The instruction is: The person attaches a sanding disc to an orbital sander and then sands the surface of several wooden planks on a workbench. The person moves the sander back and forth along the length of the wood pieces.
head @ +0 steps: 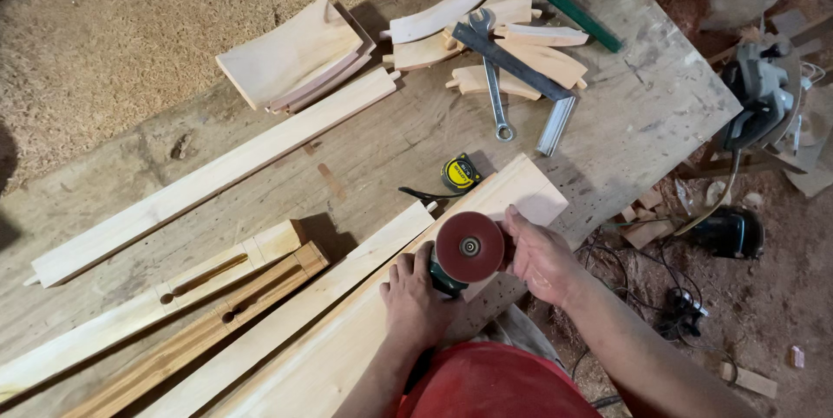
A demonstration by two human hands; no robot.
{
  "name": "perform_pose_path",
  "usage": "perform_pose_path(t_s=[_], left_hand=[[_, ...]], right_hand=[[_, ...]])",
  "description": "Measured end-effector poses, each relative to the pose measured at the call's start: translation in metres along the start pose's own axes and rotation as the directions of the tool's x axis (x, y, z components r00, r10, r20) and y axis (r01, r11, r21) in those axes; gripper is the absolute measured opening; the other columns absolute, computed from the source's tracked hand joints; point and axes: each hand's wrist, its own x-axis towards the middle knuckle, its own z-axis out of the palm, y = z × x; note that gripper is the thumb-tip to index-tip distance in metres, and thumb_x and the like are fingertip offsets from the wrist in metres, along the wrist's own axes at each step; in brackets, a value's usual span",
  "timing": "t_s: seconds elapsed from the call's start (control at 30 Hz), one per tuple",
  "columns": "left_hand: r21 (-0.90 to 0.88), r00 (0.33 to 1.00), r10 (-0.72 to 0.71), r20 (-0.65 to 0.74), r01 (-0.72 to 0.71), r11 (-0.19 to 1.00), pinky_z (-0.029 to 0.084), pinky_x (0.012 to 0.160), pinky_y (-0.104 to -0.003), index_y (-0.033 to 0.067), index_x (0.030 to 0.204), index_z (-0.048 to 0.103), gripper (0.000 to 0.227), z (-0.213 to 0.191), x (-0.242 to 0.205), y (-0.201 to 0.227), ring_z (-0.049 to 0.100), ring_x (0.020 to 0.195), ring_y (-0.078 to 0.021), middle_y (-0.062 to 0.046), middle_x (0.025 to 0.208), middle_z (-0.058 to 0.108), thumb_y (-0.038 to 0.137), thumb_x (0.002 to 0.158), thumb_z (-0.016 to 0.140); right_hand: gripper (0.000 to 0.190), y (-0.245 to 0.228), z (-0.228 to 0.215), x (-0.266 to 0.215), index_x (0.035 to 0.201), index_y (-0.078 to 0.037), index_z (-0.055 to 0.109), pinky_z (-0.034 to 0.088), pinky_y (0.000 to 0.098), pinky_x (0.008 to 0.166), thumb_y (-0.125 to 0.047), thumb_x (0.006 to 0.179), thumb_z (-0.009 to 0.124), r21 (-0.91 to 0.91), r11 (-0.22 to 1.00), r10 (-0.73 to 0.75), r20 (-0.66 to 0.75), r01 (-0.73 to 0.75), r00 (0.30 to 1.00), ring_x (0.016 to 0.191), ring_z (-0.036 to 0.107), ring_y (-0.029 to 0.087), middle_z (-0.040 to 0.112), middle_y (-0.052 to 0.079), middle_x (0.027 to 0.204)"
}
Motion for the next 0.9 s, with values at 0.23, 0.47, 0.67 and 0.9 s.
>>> perform_pose_path(t_s=[0.23,0.47,0.67,0.9], left_hand=[[0.004,1.000,-0.001,0.007,0.001,1.000,0.035,0.104,-0.049,0.0218,0.150,0.038,0.096,0.000,0.000,0.000,0.045,0.128,-0.0290,-0.009,0.132,0.048,0.034,0.067,0.084],[0.000,1.000,-0.012,0.026,0.012,1.000,0.034,0.104,-0.049,0.0225,0.150,0.037,0.095,-0.003,-0.001,0.002,0.044,0.129,-0.0287,-0.009,0.132,0.047,0.033,0.067,0.083],[0.000,0.999,-0.025,0.044,0.025,1.000,0.034,0.105,-0.048,0.0229,0.151,0.036,0.096,-0.004,-0.001,0.003,0.044,0.129,-0.0284,-0.009,0.133,0.047,0.034,0.068,0.083],[0.002,0.999,-0.014,0.041,0.014,1.000,0.034,0.105,-0.048,0.0234,0.151,0.036,0.096,-0.004,-0.001,0.002,0.044,0.130,-0.0282,-0.008,0.134,0.047,0.034,0.068,0.084]], right_hand=[[0.057,0.008,-0.006,-0.001,0.131,-0.003,0.059,0.051,0.0381,0.085,-0.050,0.099,0.051,0.056,0.998,-0.023,0.032,0.021,0.999,0.109,0.063,0.018,0.065,0.007,0.128],[0.049,0.014,-0.011,0.001,0.130,-0.011,0.059,0.044,0.0339,0.080,-0.049,0.100,0.051,0.068,0.998,-0.020,0.030,0.018,0.999,0.105,0.060,0.013,0.064,0.001,0.128],[0.050,0.013,-0.007,-0.003,0.132,-0.011,0.057,0.050,0.0362,0.087,-0.047,0.098,0.049,0.090,0.996,-0.013,0.022,0.011,1.000,0.111,0.062,0.013,0.064,0.002,0.132],[0.060,0.014,-0.005,-0.004,0.140,-0.004,0.051,0.049,0.0380,0.087,-0.048,0.100,0.052,0.092,0.994,-0.069,0.083,0.061,0.994,0.115,0.061,0.018,0.060,0.009,0.137]])
